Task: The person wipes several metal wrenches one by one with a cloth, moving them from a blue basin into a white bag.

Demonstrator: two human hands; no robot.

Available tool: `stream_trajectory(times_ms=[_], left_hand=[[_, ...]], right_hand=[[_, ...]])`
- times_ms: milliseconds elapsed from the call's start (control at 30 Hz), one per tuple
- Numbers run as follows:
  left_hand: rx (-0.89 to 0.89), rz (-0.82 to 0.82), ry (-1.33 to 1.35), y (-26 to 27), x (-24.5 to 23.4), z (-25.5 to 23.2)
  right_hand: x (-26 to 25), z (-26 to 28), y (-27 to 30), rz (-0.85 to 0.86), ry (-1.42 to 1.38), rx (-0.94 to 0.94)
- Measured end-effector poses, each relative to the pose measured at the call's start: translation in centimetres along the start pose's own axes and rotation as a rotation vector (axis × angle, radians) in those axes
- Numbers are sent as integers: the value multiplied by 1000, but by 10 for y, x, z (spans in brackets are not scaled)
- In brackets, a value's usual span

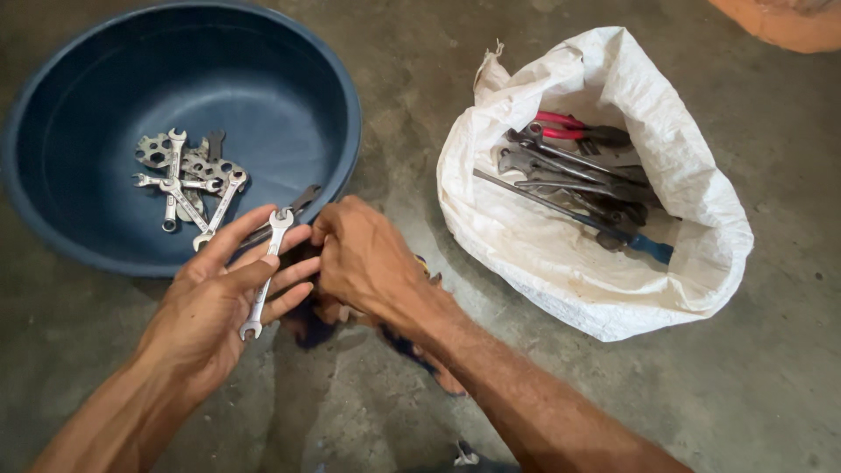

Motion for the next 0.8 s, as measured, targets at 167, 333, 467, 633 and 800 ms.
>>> stream_trajectory(times_ms=[167,333,467,633,800], left_hand=[[68,108,97,4,-5,15],[53,83,110,5,-6,17],[69,92,155,4,-5,11],[149,97,170,-3,-11,5],[203,76,210,-15,-30,13]], right_hand=[[-2,-6,10,153,110,-7],[3,-7,19,339,493,190],[8,-25,18,327,477,122],[-13,-15,3,198,191,-119],[-58,50,0,213,-58,92]])
Point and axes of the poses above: each hand's wrist, its own y-axis away from the middle knuckle, its own x-axis out of the palm, z = x × y, the point moved 1 cm from there along -y, towards the middle knuckle, and after that the axes turned 7 degrees about x, right-handed, at the moved point
